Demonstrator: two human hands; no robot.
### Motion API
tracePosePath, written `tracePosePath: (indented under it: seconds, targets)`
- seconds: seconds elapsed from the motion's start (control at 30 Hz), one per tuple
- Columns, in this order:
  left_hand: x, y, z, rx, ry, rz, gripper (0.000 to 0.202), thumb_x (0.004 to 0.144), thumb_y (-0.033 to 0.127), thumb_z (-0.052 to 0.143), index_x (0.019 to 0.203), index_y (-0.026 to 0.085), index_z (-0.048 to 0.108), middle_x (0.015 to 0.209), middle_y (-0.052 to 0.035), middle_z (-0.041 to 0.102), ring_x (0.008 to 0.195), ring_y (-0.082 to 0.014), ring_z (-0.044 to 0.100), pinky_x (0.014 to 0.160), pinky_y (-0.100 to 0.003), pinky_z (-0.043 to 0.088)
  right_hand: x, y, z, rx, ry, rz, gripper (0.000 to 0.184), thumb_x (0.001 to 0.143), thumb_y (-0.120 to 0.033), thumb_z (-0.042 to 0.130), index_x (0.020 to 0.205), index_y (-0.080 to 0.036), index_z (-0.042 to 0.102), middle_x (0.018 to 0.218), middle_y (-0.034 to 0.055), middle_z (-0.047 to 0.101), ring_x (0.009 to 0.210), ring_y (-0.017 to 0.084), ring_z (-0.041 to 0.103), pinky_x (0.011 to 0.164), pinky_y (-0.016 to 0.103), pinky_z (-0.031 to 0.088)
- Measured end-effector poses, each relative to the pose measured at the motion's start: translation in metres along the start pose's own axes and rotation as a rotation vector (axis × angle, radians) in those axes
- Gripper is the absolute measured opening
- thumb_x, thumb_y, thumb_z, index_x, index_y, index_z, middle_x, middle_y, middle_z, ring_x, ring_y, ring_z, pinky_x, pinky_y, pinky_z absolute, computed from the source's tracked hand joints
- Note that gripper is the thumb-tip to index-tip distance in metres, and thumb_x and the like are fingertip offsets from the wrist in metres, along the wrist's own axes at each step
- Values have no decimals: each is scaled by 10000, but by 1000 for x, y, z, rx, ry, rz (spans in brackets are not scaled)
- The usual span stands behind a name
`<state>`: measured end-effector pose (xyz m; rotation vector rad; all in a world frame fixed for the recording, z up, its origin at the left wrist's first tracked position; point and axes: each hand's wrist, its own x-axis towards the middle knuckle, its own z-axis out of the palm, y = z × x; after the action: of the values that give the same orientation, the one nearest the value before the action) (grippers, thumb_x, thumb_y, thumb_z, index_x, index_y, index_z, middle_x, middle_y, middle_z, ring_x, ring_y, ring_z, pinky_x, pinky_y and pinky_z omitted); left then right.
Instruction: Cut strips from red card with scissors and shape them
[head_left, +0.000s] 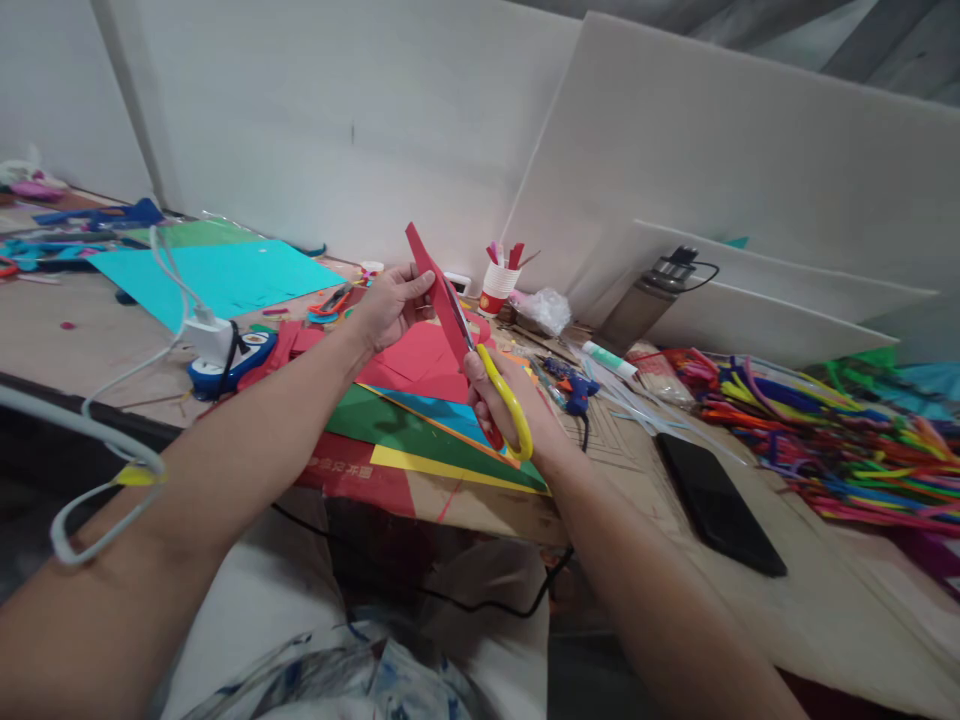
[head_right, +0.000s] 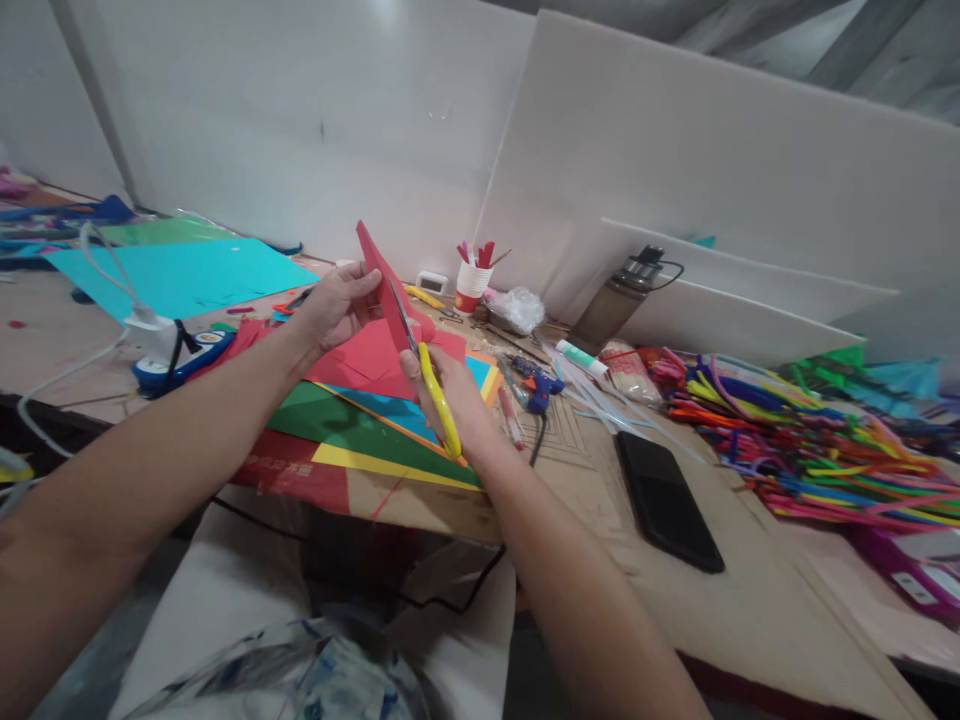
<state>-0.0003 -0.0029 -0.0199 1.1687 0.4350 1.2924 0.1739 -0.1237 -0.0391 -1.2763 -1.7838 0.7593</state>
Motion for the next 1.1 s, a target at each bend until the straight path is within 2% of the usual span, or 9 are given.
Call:
tracePosePath:
  seconds: [0.53,0.73,0.87,0.97,1.1]
  targets:
    - [1,0,0,-3,7,-9,122,811,241,718,801,147,642,714,-10,683,616,-97,639,660,-237,537,-2,2,1,25,-11,28,505,880,-718,407,820,-219,446,570,-44,470,385,85,440,368,206,334]
    - [-2,2,3,-22,47,-35,131,804,233,722,778,147,627,700,-10,678,607,-100,644,655,-244,533,-4,0,1,54,-14,49,520,864,-735,415,839,-218,460,564,-44,477,386,88,432,360,211,338]
    - [-2,3,4,-24,61,-34,176,801,285,726,778,154,611,700,-9,681,605,-99,637,618,-226,513,-4,-1,1,41,-19,37,518,865,-736,410,814,-221,436,566,-46,473,393,88,434,365,207,339]
    - [-1,4,3,-21,100,-18,222,790,330,740,777,166,590,698,-1,677,602,-98,632,601,-220,502,-3,-2,0,10,-24,27,524,864,-736,411,794,-217,439,578,-35,490,422,91,447,390,205,346]
    - [-1,4,2,-30,115,34,206,790,296,743,775,170,580,684,16,662,589,-82,617,603,-206,496,-2,-4,-1,-22,-25,27,547,853,-751,406,773,-212,447,583,-18,503,457,103,462,413,211,350]
